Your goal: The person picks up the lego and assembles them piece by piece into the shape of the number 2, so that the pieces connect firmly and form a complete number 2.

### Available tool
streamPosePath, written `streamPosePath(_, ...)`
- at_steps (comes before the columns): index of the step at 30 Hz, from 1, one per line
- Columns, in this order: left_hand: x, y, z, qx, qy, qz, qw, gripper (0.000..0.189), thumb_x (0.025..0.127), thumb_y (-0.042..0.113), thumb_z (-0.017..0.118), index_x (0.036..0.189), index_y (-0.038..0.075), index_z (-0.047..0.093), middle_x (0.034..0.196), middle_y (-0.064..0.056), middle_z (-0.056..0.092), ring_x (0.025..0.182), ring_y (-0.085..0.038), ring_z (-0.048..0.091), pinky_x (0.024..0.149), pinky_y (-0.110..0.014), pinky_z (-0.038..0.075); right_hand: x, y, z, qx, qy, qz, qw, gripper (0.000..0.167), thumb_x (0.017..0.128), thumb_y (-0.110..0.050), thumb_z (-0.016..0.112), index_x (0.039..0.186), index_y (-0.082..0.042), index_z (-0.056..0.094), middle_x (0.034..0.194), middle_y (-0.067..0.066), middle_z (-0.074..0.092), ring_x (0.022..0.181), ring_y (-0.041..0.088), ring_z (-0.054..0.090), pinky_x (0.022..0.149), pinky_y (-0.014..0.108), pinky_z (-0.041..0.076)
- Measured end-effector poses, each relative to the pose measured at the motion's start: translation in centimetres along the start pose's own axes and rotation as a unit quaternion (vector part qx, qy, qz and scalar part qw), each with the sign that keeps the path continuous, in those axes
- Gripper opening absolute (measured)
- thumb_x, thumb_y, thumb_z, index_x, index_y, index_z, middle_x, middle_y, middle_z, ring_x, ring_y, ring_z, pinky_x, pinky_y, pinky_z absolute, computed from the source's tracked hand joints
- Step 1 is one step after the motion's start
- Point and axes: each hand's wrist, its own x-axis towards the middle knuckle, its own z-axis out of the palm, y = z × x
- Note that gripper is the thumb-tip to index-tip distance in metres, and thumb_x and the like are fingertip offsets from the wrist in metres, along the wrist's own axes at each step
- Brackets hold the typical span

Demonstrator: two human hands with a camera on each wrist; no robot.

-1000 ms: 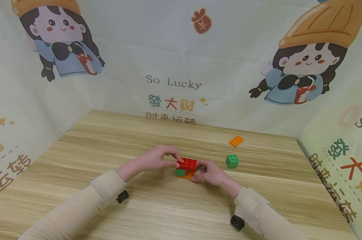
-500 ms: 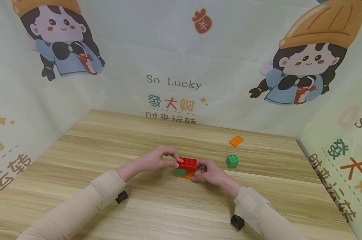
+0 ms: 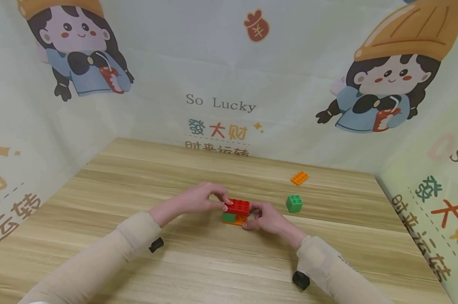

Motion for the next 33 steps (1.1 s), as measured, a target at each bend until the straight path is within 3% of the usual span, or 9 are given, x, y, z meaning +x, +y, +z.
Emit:
streamPosePath(21,-0.25,0.00,0.54,-0.013,0.025,0.009,0.9995,0.006,0.089,0.021,0.072,0.094,0.022,0.071,0.114,0.004,0.073,0.115,-0.018,0.065,0.104,-0.043,0.049,0.00,0.05,-0.10,-0.005,0.003,-0.009,0.9999,0.050,0.081,-0.012,0.078,0.126,0.001,0.061,0.067,-0.002,0.051,0.062,0.013,0.045,0.054,0.019,0.035)
streamPosePath(33,-0.19,0.00,0.70,-0.016,0.034,0.021,0.9991,0.007,0.088,0.020,0.073,0.094,0.020,0.071,0.110,0.001,0.073,0.110,-0.020,0.066,0.101,-0.044,0.051,0.32,-0.13,-0.08,0.013,0.007,0.036,0.9993,0.050,0.079,-0.012,0.080,0.124,-0.001,0.063,0.071,-0.003,0.053,0.067,0.013,0.046,0.061,0.023,0.038)
